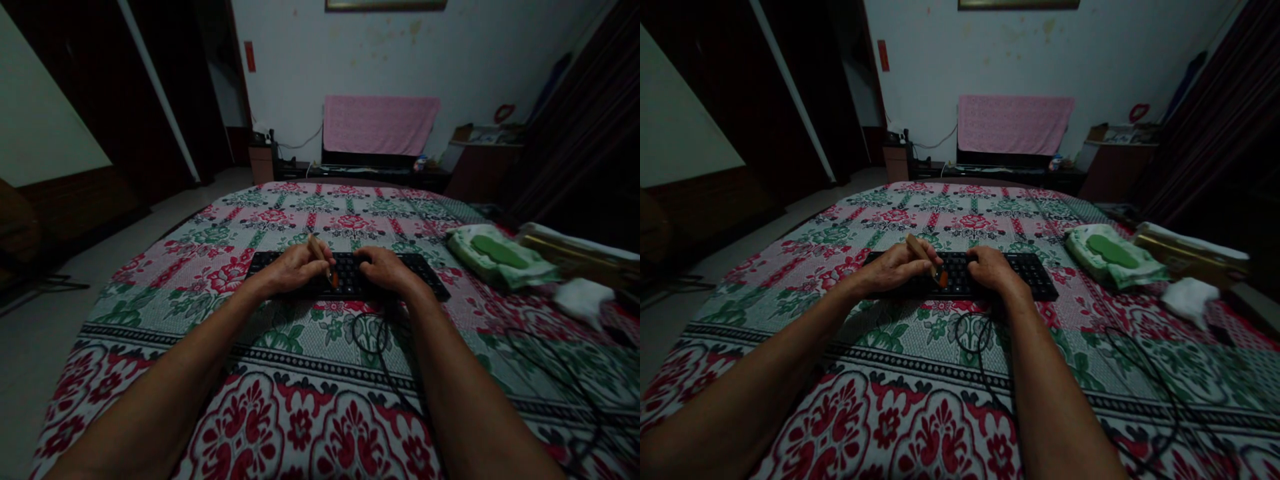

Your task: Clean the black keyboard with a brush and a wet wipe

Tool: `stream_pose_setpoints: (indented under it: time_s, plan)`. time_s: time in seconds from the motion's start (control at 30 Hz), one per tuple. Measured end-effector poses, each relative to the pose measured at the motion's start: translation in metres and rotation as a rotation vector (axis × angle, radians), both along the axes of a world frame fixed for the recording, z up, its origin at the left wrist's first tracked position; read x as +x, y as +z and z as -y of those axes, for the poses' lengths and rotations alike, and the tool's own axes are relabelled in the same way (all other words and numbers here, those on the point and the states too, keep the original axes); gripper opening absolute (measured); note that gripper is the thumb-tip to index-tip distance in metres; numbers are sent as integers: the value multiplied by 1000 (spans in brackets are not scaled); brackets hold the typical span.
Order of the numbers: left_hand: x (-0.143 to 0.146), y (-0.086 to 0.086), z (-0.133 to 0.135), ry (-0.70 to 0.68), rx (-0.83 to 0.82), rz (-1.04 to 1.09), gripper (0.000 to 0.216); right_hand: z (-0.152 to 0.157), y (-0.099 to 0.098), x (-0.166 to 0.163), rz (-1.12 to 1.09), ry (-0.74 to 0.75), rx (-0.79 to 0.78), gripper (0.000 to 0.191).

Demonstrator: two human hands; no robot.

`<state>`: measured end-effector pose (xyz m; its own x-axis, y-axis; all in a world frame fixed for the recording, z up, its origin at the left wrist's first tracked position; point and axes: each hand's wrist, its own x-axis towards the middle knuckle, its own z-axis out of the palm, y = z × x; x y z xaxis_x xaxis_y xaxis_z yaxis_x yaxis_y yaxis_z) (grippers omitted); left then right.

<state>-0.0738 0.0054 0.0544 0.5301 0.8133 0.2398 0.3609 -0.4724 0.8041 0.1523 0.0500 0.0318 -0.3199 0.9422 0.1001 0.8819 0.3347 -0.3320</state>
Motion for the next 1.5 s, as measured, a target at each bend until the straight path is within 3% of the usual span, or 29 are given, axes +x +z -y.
stream_pose_setpoints:
  time_s: [0.13,0.23,0.43,0.63,0.83,1.0,1.17,1.3,1.5]
  plan:
    - [-2,2,-1,-45,-103,54,17,1,1,0,5,-14,-16,41]
    - [-1,-3,-4,-2,-166,161,23,2,2,0,2,-9,-24,40]
    - [10,-14,-3,50,1,95,17,1,1,0,-4,3,-27,40]
    - [8,-5,-1,-1,-92,86,17,1,1,-1,-8,-5,-25,42]
    - [11,-9,1,16,20,48,17,2,3,-1,-9,-12,-33,40]
    - [7,-4,1,-61,-99,96,17,4,6,-3,-6,-16,-40,41]
    - [9,-4,3,-52,-69,95,15,4,6,-3,6,-43,-47,41]
    - [10,-3,5,-97,-214,142,18,3,4,-2,-2,-28,-42,41]
    - [2,-8,-3,113,-217,330,21,4,3,-7,3,-63,2,41]
